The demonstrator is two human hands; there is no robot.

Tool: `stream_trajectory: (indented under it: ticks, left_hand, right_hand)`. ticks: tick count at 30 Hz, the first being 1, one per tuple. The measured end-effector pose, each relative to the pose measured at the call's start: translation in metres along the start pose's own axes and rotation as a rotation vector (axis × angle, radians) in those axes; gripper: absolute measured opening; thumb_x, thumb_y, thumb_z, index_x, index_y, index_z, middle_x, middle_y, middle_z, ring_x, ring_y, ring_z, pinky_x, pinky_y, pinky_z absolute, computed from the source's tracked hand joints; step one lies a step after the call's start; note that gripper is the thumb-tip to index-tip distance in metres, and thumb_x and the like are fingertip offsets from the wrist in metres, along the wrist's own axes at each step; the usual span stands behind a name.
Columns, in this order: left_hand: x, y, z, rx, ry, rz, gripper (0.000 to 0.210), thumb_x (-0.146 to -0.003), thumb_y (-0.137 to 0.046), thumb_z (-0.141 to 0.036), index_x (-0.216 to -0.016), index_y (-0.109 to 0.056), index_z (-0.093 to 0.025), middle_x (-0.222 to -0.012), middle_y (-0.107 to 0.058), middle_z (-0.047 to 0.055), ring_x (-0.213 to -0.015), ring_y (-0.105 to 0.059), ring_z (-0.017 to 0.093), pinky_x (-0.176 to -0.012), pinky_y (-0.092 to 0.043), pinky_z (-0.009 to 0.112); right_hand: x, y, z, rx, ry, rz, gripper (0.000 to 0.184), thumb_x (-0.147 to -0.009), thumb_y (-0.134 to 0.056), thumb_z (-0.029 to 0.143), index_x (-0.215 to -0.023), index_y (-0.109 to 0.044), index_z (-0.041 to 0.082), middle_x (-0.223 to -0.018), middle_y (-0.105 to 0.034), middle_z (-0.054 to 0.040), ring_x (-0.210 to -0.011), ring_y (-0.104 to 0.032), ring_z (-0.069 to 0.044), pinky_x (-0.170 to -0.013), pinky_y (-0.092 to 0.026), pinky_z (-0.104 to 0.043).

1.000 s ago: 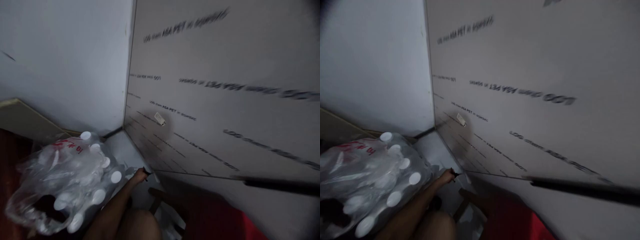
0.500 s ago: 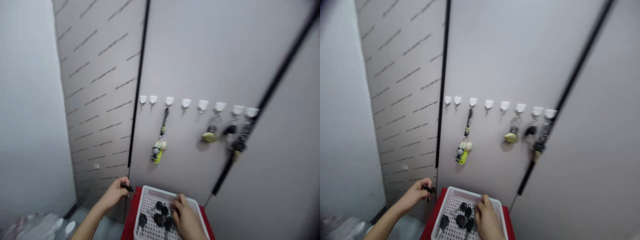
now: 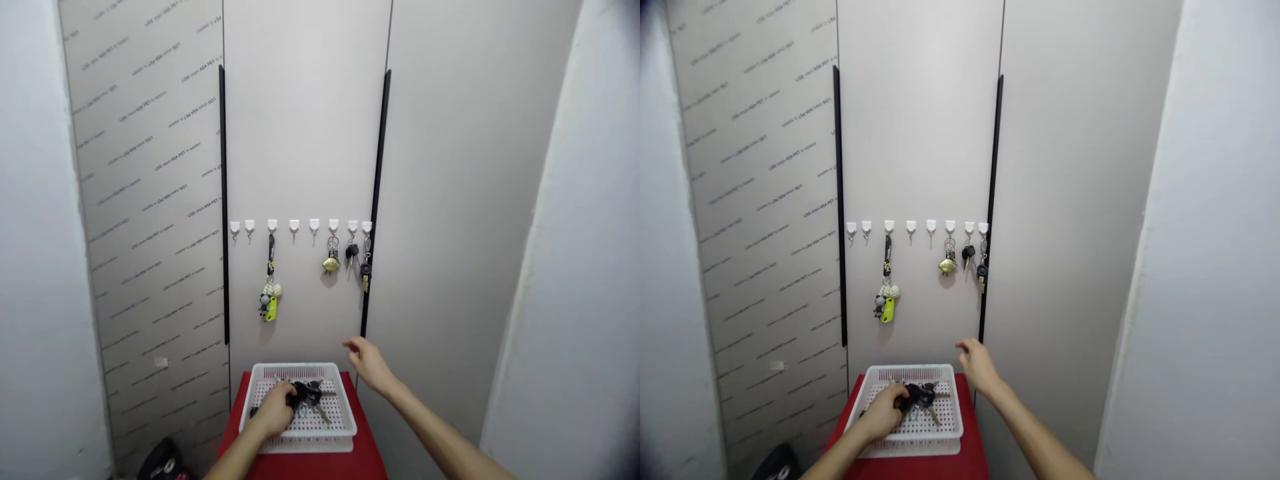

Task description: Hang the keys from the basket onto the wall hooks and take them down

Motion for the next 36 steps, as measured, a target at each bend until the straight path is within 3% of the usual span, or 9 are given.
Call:
stream_trajectory:
  ticks: [5, 8, 13, 17, 21, 26, 30, 32, 36]
  left_hand:
    - [0.002, 0.009, 0.008, 0.083, 0.081, -0.098, 0.031, -0.054, -0.038, -0.009, -0.08, -0.052, -0.016, -0.087, -0.055, 0.002, -0.084, -0.046, 0.013, -0.075, -0.031, 0.02]
    - [0.001, 0.011, 0.008, 0.094, 0.081, -0.138, 0.028, -0.055, -0.037, -0.009, -0.078, -0.052, -0.015, -0.087, -0.055, 0.003, -0.085, -0.045, 0.013, -0.076, -0.03, 0.019]
    - [-0.001, 0.007, 0.012, 0.168, 0.119, -0.124, 0.027, -0.054, -0.037, -0.009, -0.076, -0.052, -0.014, -0.086, -0.055, 0.004, -0.085, -0.046, 0.013, -0.078, -0.03, 0.02]
    - [-0.011, 0.018, 0.007, 0.26, 0.058, -0.154, 0.03, -0.054, -0.037, -0.009, -0.08, -0.051, -0.014, -0.088, -0.054, 0.005, -0.087, -0.045, 0.014, -0.079, -0.03, 0.023]
    - [-0.035, 0.085, -0.023, 0.357, -0.058, -0.356, 0.033, -0.055, -0.038, -0.01, -0.086, -0.048, -0.011, -0.088, -0.052, 0.007, -0.082, -0.047, 0.013, -0.075, -0.034, 0.024]
    - [-0.06, 0.214, -0.069, 0.303, -0.042, -0.957, 0.03, -0.059, -0.045, -0.026, -0.087, -0.045, -0.016, -0.088, -0.05, 0.007, -0.078, -0.047, 0.015, -0.07, -0.036, 0.028]
    - [-0.098, 0.253, -0.075, 0.434, 0.023, -0.861, 0.015, -0.056, -0.048, -0.027, -0.064, -0.05, -0.015, -0.058, -0.052, 0.003, -0.057, -0.049, 0.015, -0.055, -0.037, 0.027]
    - [-0.11, 0.264, -0.075, 0.507, 0.02, -0.803, 0.013, -0.061, -0.041, -0.024, -0.054, -0.047, -0.015, -0.043, -0.045, -0.001, -0.043, -0.045, 0.011, -0.046, -0.035, 0.023]
    - [-0.103, 0.3, -0.092, 0.805, -0.186, -0.885, 0.014, -0.066, -0.034, -0.021, -0.057, -0.042, -0.015, -0.039, -0.036, -0.007, -0.032, -0.035, 0.005, -0.036, -0.028, 0.016]
  right_hand:
    - [-0.065, 0.064, 0.029, -0.086, -0.083, -0.287, 0.037, -0.063, -0.041, 0.028, -0.094, -0.047, 0.01, -0.087, -0.054, -0.0092, -0.076, -0.05, -0.014, -0.071, -0.036, -0.024]
    - [-0.107, 0.086, 0.047, -0.073, -0.2, -0.433, 0.046, -0.062, -0.042, 0.036, -0.1, -0.043, 0.011, -0.095, -0.051, -0.0116, -0.083, -0.049, -0.017, -0.072, -0.036, -0.027]
    - [-0.139, 0.085, 0.054, -0.061, -0.394, -0.512, 0.035, -0.058, -0.045, 0.035, -0.087, -0.048, 0.014, -0.079, -0.056, -0.0103, -0.076, -0.051, -0.021, -0.062, -0.039, -0.031]
    - [-0.141, 0.084, 0.053, -0.391, -0.359, -0.477, 0.023, -0.058, -0.045, 0.028, -0.077, -0.048, 0.017, -0.056, -0.052, -0.0008, -0.051, -0.052, -0.013, -0.043, -0.038, -0.022]
    - [-0.146, 0.109, 0.068, -0.81, -0.283, -0.481, 0.021, -0.059, -0.044, 0.024, -0.08, -0.046, 0.018, -0.048, -0.045, 0.0052, -0.035, -0.044, -0.006, -0.03, -0.03, -0.016]
    - [-0.165, 0.138, 0.12, -1.027, -0.055, -0.27, 0.018, -0.06, -0.043, 0.019, -0.078, -0.047, 0.017, -0.05, -0.047, 0.0061, -0.035, -0.044, -0.004, -0.034, -0.035, -0.015]
    - [-0.16, 0.159, 0.12, -0.796, 0.078, -0.348, 0.012, -0.058, -0.048, 0.025, -0.063, -0.048, 0.015, -0.043, -0.044, 0.0061, -0.032, -0.038, -0.004, -0.031, -0.029, -0.015]
    - [-0.152, 0.163, 0.093, -0.657, 0.022, -0.444, 0.017, -0.058, -0.047, 0.031, -0.059, -0.048, 0.014, -0.039, -0.04, 0.0059, -0.032, -0.035, -0.004, -0.031, -0.029, -0.016]
    - [-0.144, 0.153, 0.029, -0.349, -0.19, -0.504, 0.024, -0.055, -0.048, 0.037, -0.062, -0.052, 0.014, -0.04, -0.043, 0.0035, -0.038, -0.039, -0.007, -0.038, -0.032, -0.02]
Point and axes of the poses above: each hand's wrist, its own x-axis away from the middle knuckle, its own y-axis out of the back of the hand, z = x × y, the point moved 7 cm from there along -x, towards the middle knuckle
